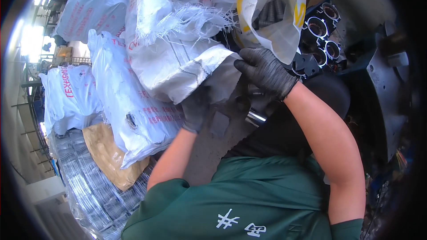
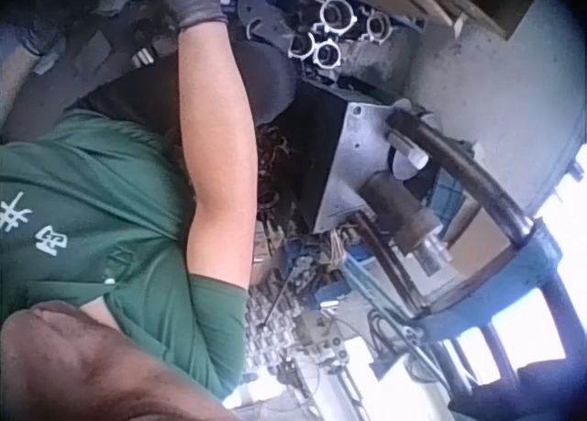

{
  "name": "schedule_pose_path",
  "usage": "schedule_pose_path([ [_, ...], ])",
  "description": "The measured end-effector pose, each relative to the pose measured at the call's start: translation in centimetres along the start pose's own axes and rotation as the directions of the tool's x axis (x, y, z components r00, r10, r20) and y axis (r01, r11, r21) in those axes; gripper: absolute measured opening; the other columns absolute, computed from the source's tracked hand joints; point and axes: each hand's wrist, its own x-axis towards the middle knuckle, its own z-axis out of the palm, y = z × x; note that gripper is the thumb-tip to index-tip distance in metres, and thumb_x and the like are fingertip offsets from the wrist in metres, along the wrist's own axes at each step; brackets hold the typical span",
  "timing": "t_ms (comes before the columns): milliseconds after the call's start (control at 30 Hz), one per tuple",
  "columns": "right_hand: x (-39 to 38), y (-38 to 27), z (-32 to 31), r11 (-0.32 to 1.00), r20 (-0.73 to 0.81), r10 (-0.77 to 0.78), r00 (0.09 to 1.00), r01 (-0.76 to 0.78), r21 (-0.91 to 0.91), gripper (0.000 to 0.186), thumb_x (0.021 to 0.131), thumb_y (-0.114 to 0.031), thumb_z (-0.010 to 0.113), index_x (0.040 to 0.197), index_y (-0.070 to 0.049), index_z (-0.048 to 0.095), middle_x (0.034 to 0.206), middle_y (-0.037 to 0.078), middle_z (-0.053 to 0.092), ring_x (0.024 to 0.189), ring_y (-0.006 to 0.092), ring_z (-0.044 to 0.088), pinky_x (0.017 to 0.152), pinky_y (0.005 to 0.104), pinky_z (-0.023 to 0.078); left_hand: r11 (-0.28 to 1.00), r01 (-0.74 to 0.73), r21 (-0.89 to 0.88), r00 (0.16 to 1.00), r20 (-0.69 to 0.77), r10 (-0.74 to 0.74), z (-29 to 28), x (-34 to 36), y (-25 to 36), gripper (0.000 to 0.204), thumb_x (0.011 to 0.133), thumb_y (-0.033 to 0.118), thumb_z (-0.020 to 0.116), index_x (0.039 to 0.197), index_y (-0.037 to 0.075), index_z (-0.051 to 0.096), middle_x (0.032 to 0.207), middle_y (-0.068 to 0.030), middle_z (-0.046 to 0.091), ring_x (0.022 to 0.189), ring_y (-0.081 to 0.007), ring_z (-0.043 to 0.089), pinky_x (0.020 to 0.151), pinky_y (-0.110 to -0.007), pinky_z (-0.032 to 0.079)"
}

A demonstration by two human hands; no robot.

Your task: Operating a hydraulic press to assemble metal components and inspecting motor stators.

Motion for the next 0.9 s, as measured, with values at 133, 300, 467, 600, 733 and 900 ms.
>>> schedule_pose_path([
  [133, -0.4, -0.3, -0.1, 0.997, 0.001, 0.062, 0.998, -0.062, 0.044, 0.029, 0.102, -0.027, 0.072, 0.11, 0.001, 0.07, 0.099, 0.022, 0.073, 0.096, 0.0359, 0.073, 0.088, 0.0456, 0.057, 0.611, 0.123, -0.782, 0.852, -0.232, -0.469, 5.2, -6.1, -2.9, 0.044, 0.106, 0.024, 0.066, 0.143, 0.001, 0.061, 0.148, -0.0148, 0.064, 0.135, -0.0311, 0.062, 0.119, -0.048, 0.046],
  [300, -1.1, -0.5, -0.4, 0.972, 0.104, 0.213, 0.972, -0.221, 0.077, 0.03, 0.103, -0.027, 0.071, 0.115, 0.001, 0.071, 0.099, 0.021, 0.074, 0.096, 0.0328, 0.073, 0.091, 0.0428, 0.057, 0.322, 0.271, -0.907, 0.911, 0.134, -0.389, 6.8, 0.4, -8.6, 0.037, 0.114, 0.032, 0.051, 0.14, 0.01, 0.066, 0.131, -0.0129, 0.071, 0.115, -0.0247, 0.066, 0.095, -0.049, 0.057],
  [467, -1.8, -0.4, -0.6, 0.978, 0.082, 0.169, 0.982, -0.177, 0.108, 0.029, 0.103, -0.026, 0.07, 0.113, 0.001, 0.071, 0.097, 0.021, 0.073, 0.095, 0.0309, 0.073, 0.09, 0.042, 0.057, 0.753, 0.244, -0.611, 0.919, -0.102, -0.381, 4.8, 12.0, -7.6, 0.036, 0.114, 0.03, 0.052, 0.139, 0.009, 0.066, 0.131, -0.0131, 0.071, 0.116, -0.0249, 0.067, 0.096, -0.048, 0.056],
  [600, -2.6, -0.4, -1.9, 0.967, -0.02, 0.198, 0.98, -0.192, 0.17, 0.03, 0.103, -0.026, 0.069, 0.112, 0.002, 0.071, 0.096, 0.02, 0.072, 0.094, 0.0292, 0.072, 0.089, 0.0416, 0.057, 0.966, 0.172, -0.195, 0.943, -0.25, -0.218, 2.2, 18.6, -4.4, 0.036, 0.114, 0.029, 0.052, 0.139, 0.008, 0.067, 0.131, -0.0133, 0.071, 0.116, -0.0251, 0.067, 0.096, -0.047, 0.056],
  [733, -2.2, -1.0, -2.0, 0.95, 0.035, 0.191, 0.981, -0.193, 0.245, 0.03, 0.102, -0.026, 0.07, 0.112, 0.003, 0.071, 0.092, 0.019, 0.071, 0.089, 0.029, 0.072, 0.084, 0.0422, 0.058, 0.984, 0.153, 0.095, 0.954, -0.276, -0.122, -0.4, 22.7, -3.3, 0.035, 0.113, 0.028, 0.053, 0.138, 0.007, 0.067, 0.13, -0.0135, 0.071, 0.117, -0.0254, 0.067, 0.096, -0.046, 0.056],
  [900, -2.5, -2.1, -0.7, 0.975, 0.151, -0.048, 0.987, 0.014, 0.222, 0.022, 0.094, -0.018, 0.073, 0.091, 0.003, 0.066, 0.082, 0.021, 0.067, 0.078, 0.0381, 0.07, 0.075, 0.0465, 0.057, 0.951, 0.148, 0.27, 0.962, -0.261, -0.076, -2.5, 25.2, -4.0, 0.034, 0.113, 0.026, 0.054, 0.137, 0.006, 0.068, 0.13, -0.0137, 0.071, 0.118, -0.0256, 0.067, 0.097, -0.045, 0.056],
])
